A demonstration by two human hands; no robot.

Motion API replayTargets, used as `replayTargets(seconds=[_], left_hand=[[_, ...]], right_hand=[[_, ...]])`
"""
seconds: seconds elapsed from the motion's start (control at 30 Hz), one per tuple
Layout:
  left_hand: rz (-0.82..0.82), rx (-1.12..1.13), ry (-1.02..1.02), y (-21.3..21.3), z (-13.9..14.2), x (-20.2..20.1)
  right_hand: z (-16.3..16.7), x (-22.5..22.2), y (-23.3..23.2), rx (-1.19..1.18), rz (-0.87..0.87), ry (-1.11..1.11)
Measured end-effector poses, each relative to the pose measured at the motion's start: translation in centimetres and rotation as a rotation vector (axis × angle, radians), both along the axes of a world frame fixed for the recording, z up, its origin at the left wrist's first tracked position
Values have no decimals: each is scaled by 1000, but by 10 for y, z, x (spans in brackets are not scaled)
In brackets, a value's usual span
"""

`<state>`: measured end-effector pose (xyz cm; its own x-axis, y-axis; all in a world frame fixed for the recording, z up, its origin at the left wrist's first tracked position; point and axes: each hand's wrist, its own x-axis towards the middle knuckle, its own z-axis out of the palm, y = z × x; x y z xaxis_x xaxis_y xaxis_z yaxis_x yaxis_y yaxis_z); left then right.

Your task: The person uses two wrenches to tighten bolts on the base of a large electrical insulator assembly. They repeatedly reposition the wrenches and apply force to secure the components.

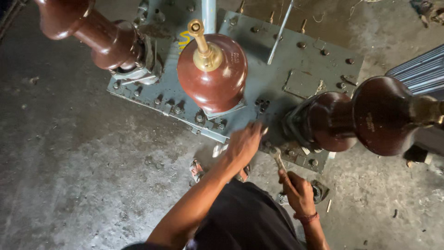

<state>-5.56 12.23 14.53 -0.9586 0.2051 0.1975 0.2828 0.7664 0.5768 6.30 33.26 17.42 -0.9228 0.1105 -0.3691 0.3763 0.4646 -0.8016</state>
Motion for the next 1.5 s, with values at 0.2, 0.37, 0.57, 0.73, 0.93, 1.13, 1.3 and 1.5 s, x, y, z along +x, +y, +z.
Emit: replayTargets(seconds=[0.2,0.37,0.57,0.73,0.93,1.13,1.3,1.5], left_hand=[[498,881,-984,-82,-53,84],[610,1728,-730,-143,-95,74],[516,1945,-541,-180,-131,38],[367,1967,-739,-217,-140,15],[99,1762,-993,-274,-136,-21],[-41,1639,-1093,-295,-135,-29],[118,1887,-1002,-270,-141,-17],[-307,1622,-1025,-298,-142,-29]], right_hand=[[-27,-24,-22,-329,-87,-157],[-42,-21,-44,-256,-109,-297],[-30,-12,-90,-277,-113,-145],[-26,3,-161,-287,-188,-78],[-12,12,-253,-348,-353,-266],[-9,-18,-335,-370,-302,-204],[-32,-33,-387,-367,-366,-45],[-65,-47,-424,-529,-486,-30]])
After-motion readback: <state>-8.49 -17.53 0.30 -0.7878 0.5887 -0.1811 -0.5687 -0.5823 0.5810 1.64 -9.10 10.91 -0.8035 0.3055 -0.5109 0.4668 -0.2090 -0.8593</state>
